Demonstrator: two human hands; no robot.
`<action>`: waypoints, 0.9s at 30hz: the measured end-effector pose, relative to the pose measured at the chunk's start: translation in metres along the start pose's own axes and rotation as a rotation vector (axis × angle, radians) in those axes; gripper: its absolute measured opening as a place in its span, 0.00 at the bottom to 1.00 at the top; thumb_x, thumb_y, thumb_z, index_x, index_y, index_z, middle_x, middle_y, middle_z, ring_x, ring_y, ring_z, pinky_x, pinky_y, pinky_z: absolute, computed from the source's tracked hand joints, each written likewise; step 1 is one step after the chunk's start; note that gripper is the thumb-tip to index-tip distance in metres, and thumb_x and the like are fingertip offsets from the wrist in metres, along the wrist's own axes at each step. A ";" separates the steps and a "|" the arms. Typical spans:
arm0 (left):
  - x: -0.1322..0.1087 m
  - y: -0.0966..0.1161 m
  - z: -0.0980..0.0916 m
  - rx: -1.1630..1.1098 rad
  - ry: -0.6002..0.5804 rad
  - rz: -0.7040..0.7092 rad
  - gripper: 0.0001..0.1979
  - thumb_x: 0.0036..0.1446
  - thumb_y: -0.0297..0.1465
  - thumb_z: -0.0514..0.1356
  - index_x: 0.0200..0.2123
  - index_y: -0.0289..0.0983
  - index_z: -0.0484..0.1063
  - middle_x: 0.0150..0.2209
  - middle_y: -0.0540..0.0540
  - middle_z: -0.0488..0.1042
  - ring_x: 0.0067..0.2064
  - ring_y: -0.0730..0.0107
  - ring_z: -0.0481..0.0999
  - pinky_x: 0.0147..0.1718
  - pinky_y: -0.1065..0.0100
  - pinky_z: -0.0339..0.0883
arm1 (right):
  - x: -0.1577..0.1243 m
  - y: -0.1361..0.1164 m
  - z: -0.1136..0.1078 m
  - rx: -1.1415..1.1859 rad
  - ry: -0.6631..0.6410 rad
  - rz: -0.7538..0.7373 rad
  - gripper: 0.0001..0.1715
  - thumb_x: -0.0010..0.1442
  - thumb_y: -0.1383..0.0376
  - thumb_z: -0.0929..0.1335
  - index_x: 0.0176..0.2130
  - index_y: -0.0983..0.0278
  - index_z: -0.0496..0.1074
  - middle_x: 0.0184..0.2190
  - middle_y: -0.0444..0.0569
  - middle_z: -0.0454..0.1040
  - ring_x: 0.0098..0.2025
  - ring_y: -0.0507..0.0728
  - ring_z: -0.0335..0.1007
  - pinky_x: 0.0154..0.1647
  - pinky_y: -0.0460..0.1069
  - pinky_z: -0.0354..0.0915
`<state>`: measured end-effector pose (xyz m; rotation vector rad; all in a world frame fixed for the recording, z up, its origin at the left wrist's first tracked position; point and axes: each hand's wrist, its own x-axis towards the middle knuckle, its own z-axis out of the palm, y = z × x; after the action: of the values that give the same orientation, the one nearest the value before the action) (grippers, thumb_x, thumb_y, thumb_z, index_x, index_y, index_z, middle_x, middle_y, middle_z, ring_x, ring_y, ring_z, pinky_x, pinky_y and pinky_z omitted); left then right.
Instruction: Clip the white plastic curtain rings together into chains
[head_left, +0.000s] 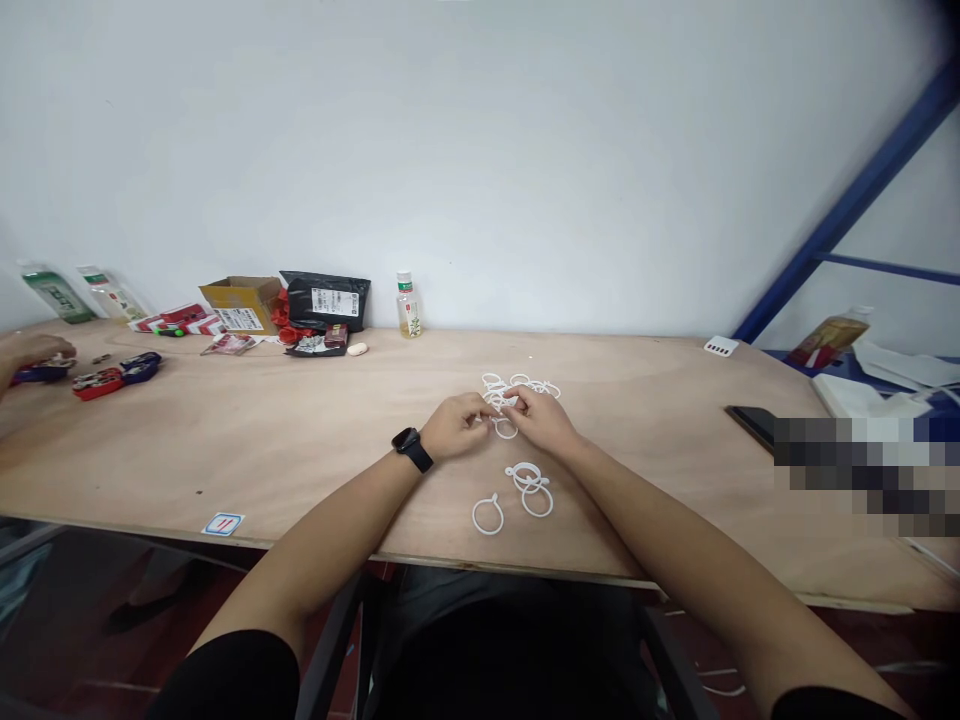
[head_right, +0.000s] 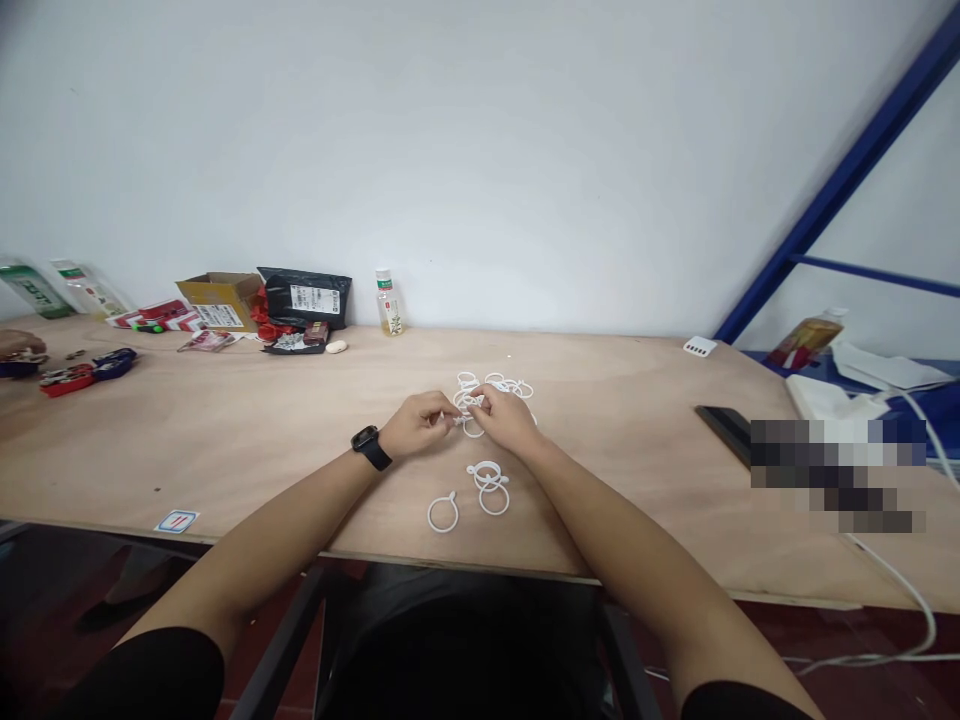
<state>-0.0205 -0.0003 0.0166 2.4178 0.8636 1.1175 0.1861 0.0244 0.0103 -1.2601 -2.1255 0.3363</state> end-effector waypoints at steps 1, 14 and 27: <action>-0.001 0.002 0.001 -0.019 -0.103 0.028 0.11 0.52 0.25 0.59 0.39 0.36 0.77 0.32 0.48 0.74 0.31 0.74 0.69 0.34 0.72 0.65 | 0.001 0.002 0.000 -0.001 0.022 0.017 0.12 0.59 0.61 0.66 0.43 0.61 0.72 0.24 0.42 0.71 0.27 0.53 0.66 0.29 0.46 0.55; -0.004 0.009 0.018 -0.059 -0.394 0.072 0.05 0.51 0.27 0.61 0.33 0.36 0.76 0.40 0.44 0.73 0.41 0.69 0.72 0.43 0.69 0.65 | 0.001 0.005 0.003 0.064 0.068 0.012 0.10 0.60 0.61 0.64 0.38 0.61 0.74 0.21 0.41 0.70 0.24 0.52 0.64 0.27 0.46 0.57; 0.002 -0.008 0.013 -0.556 -0.045 -0.291 0.08 0.57 0.33 0.55 0.29 0.34 0.66 0.29 0.48 0.73 0.34 0.72 0.72 0.39 0.68 0.65 | -0.009 -0.012 -0.003 0.035 0.011 -0.395 0.16 0.65 0.62 0.63 0.50 0.60 0.72 0.37 0.51 0.76 0.39 0.56 0.70 0.41 0.50 0.63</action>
<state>-0.0120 0.0060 0.0052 1.7942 0.7381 1.0197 0.1827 0.0103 0.0149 -0.7931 -2.2854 0.1918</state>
